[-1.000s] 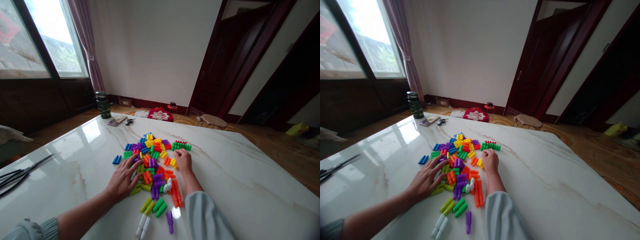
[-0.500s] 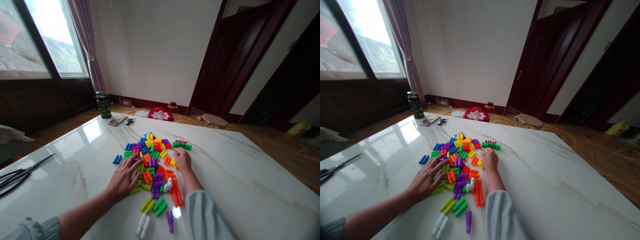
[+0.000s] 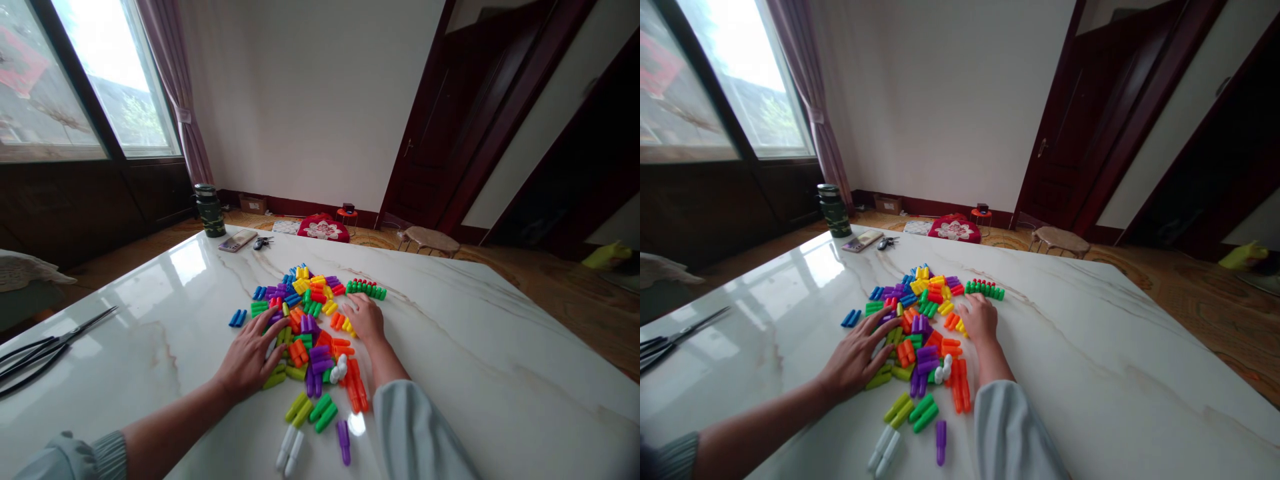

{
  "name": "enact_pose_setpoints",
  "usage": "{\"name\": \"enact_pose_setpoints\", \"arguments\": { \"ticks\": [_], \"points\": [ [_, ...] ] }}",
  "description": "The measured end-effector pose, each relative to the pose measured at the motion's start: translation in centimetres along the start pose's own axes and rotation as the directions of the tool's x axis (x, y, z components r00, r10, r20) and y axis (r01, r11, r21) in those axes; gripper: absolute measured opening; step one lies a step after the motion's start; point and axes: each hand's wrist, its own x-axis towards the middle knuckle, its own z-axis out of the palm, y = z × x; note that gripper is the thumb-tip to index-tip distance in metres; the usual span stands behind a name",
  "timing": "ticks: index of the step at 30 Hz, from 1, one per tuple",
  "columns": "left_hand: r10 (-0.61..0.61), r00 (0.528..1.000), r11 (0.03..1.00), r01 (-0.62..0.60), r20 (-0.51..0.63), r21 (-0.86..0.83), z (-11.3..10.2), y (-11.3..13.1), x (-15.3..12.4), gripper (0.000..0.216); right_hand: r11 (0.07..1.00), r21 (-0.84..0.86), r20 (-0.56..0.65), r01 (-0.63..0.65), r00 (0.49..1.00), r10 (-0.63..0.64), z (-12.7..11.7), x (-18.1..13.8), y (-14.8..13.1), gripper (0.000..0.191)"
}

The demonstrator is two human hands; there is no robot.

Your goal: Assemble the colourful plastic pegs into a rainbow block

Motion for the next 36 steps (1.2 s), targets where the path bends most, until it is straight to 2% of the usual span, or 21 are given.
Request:
{"name": "enact_pose_setpoints", "arguments": {
  "ticks": [8, 12, 16, 21, 27, 32, 36],
  "points": [
    [0.002, 1.0, 1.0, -0.002, -0.011, -0.012, 0.0, 0.0, 0.0, 0.047, 0.987, 0.162, -0.02, 0.006, 1.0, -0.003, 0.2, -0.3, -0.2, 0.024],
    [-0.002, 1.0, 1.0, 0.002, 0.003, -0.014, 0.1, -0.1, -0.1, 0.047, 0.956, 0.241, -0.045, 0.17, 0.985, -0.164, -0.3, -0.2, -2.2, 0.02],
    [0.01, 1.0, 1.0, -0.01, -0.013, -0.015, 0.1, -0.3, -0.1, 0.049, 0.921, 0.237, 0.088, 0.309, 0.937, -0.337, -0.5, 0.5, -4.7, 0.031],
    [0.006, 1.0, 1.0, -0.006, -0.014, -0.02, 0.1, -0.2, -0.1, 0.049, 0.917, 0.121, 0.266, 0.379, 0.878, -0.398, 0.0, 1.2, -6.4, 0.043],
    [-0.001, 1.0, 1.0, 0.001, -0.006, -0.023, 0.2, -0.1, -0.1, 0.049, 0.904, 0.021, 0.337, 0.428, 0.848, -0.409, -0.1, 1.1, -7.2, 0.047],
    [-0.009, 1.0, 0.999, 0.009, -0.019, -0.035, 0.4, -0.2, -0.1, 0.049, 0.869, 0.084, 0.347, 0.487, 0.804, -0.484, -0.2, 0.9, -7.6, 0.044],
    [-0.014, 1.0, 0.999, 0.013, -0.019, -0.045, 0.4, -0.1, -0.1, 0.051, 0.863, 0.087, 0.372, 0.497, 0.788, -0.491, -0.2, 0.8, -7.7, 0.047]
  ]
}}
